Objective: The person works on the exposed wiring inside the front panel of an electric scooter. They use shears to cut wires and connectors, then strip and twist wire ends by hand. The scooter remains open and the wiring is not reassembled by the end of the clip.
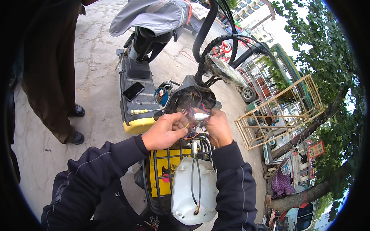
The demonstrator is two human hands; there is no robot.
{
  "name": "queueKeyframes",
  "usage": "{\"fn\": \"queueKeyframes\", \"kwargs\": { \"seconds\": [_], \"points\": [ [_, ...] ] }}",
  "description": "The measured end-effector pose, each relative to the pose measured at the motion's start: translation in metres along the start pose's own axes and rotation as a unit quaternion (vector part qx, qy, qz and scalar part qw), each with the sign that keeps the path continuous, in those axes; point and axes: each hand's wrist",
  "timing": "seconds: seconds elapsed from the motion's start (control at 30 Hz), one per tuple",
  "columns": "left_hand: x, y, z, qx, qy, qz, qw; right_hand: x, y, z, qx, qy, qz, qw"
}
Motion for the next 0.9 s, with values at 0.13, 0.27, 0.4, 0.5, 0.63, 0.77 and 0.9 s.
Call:
{"fn": "queueKeyframes", "kwargs": {
  "seconds": [0.13,0.27,0.4,0.5,0.63,0.77,0.9],
  "points": [
    [0.005,0.005,0.000,-0.006,-0.021,0.004,1.000,-0.007,0.004,-0.003,-0.011,-0.007,-0.006,1.000],
    [0.011,0.005,-0.004,-0.036,-0.078,-0.014,0.996,0.004,0.004,-0.026,0.005,0.062,-0.006,0.998],
    [0.013,0.000,-0.009,-0.042,-0.155,-0.017,0.987,0.003,0.008,-0.038,0.073,0.043,-0.020,0.996],
    [0.008,-0.003,-0.011,-0.025,-0.140,0.012,0.990,-0.003,0.009,-0.040,0.087,0.020,-0.037,0.995],
    [-0.013,0.000,-0.017,0.010,-0.006,0.045,0.999,-0.007,0.010,-0.036,0.079,0.048,-0.069,0.993],
    [-0.040,0.002,-0.017,0.028,0.158,-0.027,0.987,-0.001,0.004,-0.029,0.029,-0.028,-0.103,0.994],
    [-0.044,0.007,-0.004,-0.031,0.323,-0.023,0.946,0.007,-0.005,-0.026,0.012,-0.067,-0.099,0.993]
  ]
}}
Point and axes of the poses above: each hand's wrist, its own y-axis towards the middle knuckle, its own z-axis out of the palm, x = y × z, and after that the axes turned 14 degrees about y, right-handed
